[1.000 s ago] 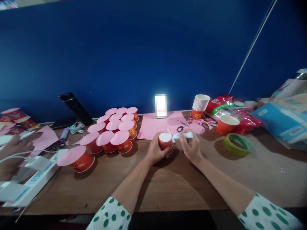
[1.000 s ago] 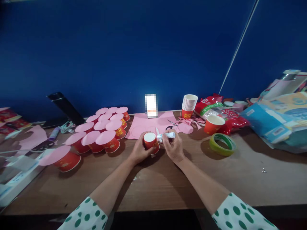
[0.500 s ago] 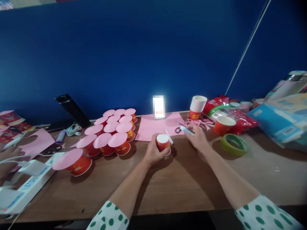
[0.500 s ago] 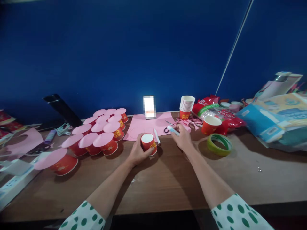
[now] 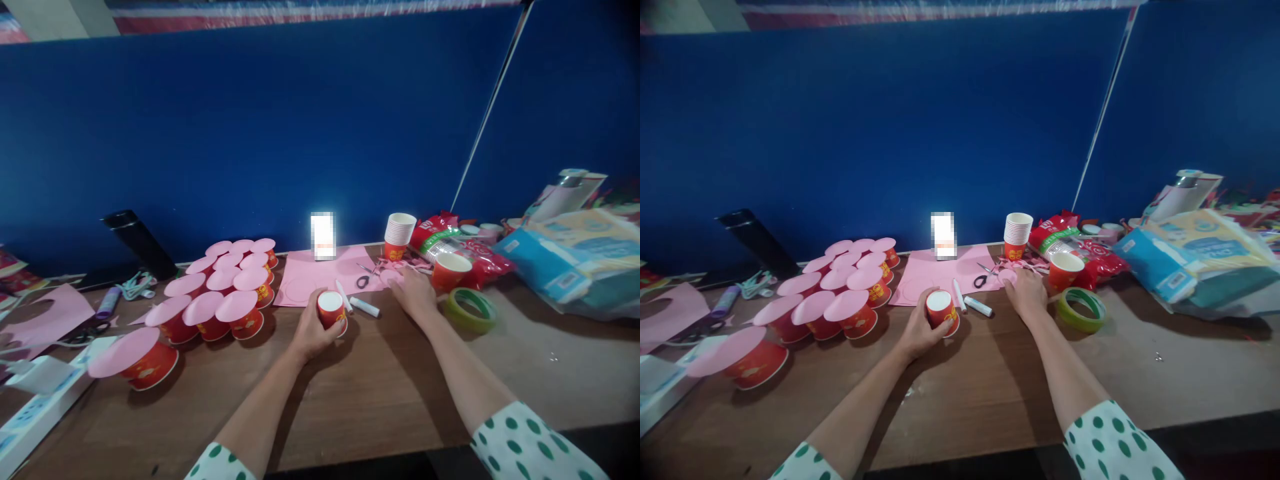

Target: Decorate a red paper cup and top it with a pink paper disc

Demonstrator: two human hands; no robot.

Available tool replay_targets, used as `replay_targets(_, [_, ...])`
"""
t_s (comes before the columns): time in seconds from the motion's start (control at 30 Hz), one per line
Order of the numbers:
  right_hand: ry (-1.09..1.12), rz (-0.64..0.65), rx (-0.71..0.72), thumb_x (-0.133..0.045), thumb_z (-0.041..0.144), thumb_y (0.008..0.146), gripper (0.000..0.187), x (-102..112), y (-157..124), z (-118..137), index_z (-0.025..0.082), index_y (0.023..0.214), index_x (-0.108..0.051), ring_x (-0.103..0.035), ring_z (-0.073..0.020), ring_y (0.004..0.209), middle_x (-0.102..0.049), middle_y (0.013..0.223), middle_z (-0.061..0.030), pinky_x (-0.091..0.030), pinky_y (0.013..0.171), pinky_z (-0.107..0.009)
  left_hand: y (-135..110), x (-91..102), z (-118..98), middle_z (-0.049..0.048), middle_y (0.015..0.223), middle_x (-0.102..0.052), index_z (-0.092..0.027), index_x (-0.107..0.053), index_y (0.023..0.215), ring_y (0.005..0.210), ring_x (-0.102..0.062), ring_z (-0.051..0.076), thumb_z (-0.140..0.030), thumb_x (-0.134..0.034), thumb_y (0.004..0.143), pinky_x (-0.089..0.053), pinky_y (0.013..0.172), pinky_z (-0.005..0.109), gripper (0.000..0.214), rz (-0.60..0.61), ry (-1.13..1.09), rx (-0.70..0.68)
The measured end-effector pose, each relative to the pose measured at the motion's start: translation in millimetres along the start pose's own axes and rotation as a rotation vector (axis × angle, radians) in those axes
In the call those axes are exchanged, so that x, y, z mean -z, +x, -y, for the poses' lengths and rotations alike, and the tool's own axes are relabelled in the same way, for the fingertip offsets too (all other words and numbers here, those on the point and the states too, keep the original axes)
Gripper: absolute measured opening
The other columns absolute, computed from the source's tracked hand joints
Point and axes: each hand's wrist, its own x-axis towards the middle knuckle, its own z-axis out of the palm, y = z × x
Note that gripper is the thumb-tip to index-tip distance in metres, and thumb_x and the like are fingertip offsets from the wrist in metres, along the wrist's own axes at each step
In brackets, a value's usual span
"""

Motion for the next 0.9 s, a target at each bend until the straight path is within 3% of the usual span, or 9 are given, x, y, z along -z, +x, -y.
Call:
replay_targets(0.13, [-0.066, 0.115, -0.003, -0.055, 0.030, 0.083, 0.042, -4.6, 1.0, -9.4, 0.014, 0.121, -0.054, -0.051, -0.0326, 0.113, -0.060, 0.119, -0.0180, -0.042, 0.086, -0.041, -1.6, 0.4, 0.4, 0.0077, 0.108, -0.060, -0.018, -0.026, 0.136, 0.107, -0.055, 0.024, -0.023, -0.068, 0.066, -0.040, 0.097, 0.042, 0.082, 0.043, -0.017, 0.031])
replay_targets(0.3, [0.030, 0.076, 0.031, -0.058, 0.025, 0.079, 0.037, -2.8, -1.0, -3.3, 0.019, 0.115, -0.060, -0.055, -0.0304, 0.107, -0.063, 0.114, -0.0147, -0.044, 0.085, -0.041, -3.2, 4.3, -1.4, 0.0101, 0.114, -0.058, -0.017, -0.022, 0.140, 0.109, -0.054, 0.025, -0.035, -0.069, 0.069, -0.039, 0.098, 0.041, 0.087, 0.047, -0.069, 0.016])
replay_targets(0.43, [0.449, 0.028, -0.031, -0.063, 0.029, 0.075, 0.039, -0.8, 0.5, 2.6, 0.016, 0.111, -0.061, -0.062, -0.0261, 0.097, -0.067, 0.106, -0.0128, -0.049, 0.084, -0.041, -1.8, 9.6, 3.0, 0.0145, 0.126, -0.049, -0.018, -0.022, 0.141, 0.115, -0.051, 0.024, -0.043, -0.054, 0.082, -0.040, 0.097, 0.039, 0.072, 0.011, -0.201, -0.068])
replay_targets(0.57, [0.925, -0.076, -0.071, -0.065, 0.038, 0.073, 0.045, 2.2, 1.9, 11.0, 0.013, 0.110, -0.059, -0.065, -0.0220, 0.090, -0.068, 0.105, -0.0124, -0.053, 0.077, -0.037, 5.8, 20.9, 0.0, 0.0136, 0.126, -0.050, -0.019, -0.035, 0.134, 0.119, -0.048, 0.024, -0.044, -0.050, 0.085, -0.035, 0.102, 0.040, 0.057, -0.145, -0.178, -0.107])
replay_targets(0.67, [1.142, -0.038, -0.098, -0.069, 0.046, 0.070, 0.054, 14.5, -0.9, 23.7, 0.013, 0.110, -0.058, -0.066, -0.0219, 0.086, -0.069, 0.101, -0.0122, -0.055, 0.071, -0.035, 13.6, 32.7, -16.5, 0.0115, 0.119, -0.055, -0.018, -0.051, 0.118, 0.111, -0.052, 0.022, -0.041, -0.050, 0.086, -0.040, 0.097, 0.038, 0.040, -0.322, -0.184, -0.091])
replay_targets(0.73, [1.180, -0.002, -0.046, -0.069, 0.046, 0.071, 0.054, 28.8, -5.9, 36.5, 0.014, 0.112, -0.057, -0.066, -0.0216, 0.087, -0.068, 0.102, -0.0117, -0.055, 0.071, -0.034, 17.2, 39.2, -33.6, 0.0095, 0.106, -0.061, -0.017, -0.058, 0.105, 0.096, -0.058, 0.019, -0.041, -0.053, 0.084, -0.045, 0.086, 0.034, 0.032, -0.391, -0.187, -0.041])
replay_targets(0.8, [1.120, 0.038, 0.069, -0.067, 0.042, 0.074, 0.050, 44.6, -12.8, 51.7, 0.015, 0.115, -0.056, -0.065, -0.0214, 0.090, -0.067, 0.105, -0.0115, -0.054, 0.074, -0.034, 18.7, 42.7, -52.5, 0.0074, 0.095, -0.063, -0.016, -0.061, 0.098, 0.081, -0.059, 0.016, -0.042, -0.055, 0.082, -0.047, 0.074, 0.029, 0.032, -0.330, -0.223, 0.023])
replay_targets(0.9, [0.921, -0.031, 0.296, -0.064, 0.033, 0.078, 0.038, 62.3, -23.5, 74.7, 0.020, 0.113, -0.058, -0.063, -0.0216, 0.096, -0.065, 0.110, -0.0090, -0.052, 0.081, -0.035, 17.7, 42.1, -76.7, 0.0054, 0.088, -0.064, -0.016, -0.062, 0.098, 0.075, -0.058, 0.013, -0.045, -0.057, 0.080, -0.044, 0.066, 0.024, 0.035, -0.176, -0.327, 0.086])
